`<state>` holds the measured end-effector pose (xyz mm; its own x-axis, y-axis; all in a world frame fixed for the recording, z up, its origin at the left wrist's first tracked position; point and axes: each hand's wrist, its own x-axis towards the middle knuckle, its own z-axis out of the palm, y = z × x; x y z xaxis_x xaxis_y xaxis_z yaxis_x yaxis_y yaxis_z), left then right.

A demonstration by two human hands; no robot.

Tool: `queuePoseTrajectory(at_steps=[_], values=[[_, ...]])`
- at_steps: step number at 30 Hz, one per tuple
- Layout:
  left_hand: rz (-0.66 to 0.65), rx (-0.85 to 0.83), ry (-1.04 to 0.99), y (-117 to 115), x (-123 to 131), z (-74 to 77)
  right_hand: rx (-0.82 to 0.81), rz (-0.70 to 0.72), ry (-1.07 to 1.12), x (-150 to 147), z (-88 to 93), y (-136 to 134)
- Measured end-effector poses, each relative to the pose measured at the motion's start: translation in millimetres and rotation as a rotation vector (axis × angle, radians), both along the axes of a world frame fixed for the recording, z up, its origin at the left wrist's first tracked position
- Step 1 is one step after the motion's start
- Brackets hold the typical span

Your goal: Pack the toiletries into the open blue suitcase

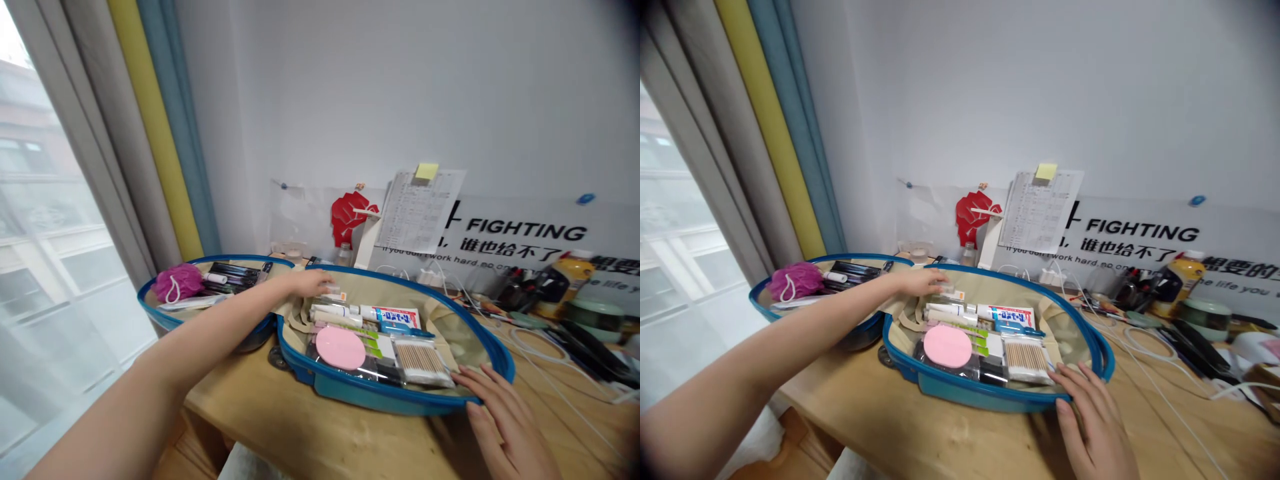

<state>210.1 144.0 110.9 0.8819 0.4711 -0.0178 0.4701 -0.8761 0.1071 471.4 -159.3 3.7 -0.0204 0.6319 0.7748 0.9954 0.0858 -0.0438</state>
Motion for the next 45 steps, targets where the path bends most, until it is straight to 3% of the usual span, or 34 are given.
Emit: queuePoseTrajectory(at_steps=[5, 13, 24, 29, 33, 37, 41, 45], values=[[0.040, -0.020, 0.098, 8, 21, -23.8, -0.046, -0.014, 0.050, 2, -0.1, -2], [0.104, -0.067, 0.138, 9, 23, -33.4, 0.005, -0.004, -0.018, 1, -0.5, -1], [0.115, -0.075, 0.094, 4, 24, -32.1, 0.024, 0.002, -0.070, -3, 4.8, 0], [0.112, -0.002, -0.056, 3, 14, -15.5, 0.031, 0.009, -0.053, -1, 1.2, 1], [0.237, 0.112, -0.202, 22, -27, 10.9, 0.020, 0.012, -0.031, 0, -1.5, 1], [0.457, 0.212, -0.199, 54, -101, 21.4, 0.012, 0.022, -0.025, 2, -4.1, 1], [0.649, 0.276, -0.064, 76, -177, 5.2, 0.002, 0.032, -0.035, 6, -7.1, 1], [0.731, 0.289, 0.124, 81, -225, -19.6, -0.002, 0.037, -0.040, 10, -9.9, 2]])
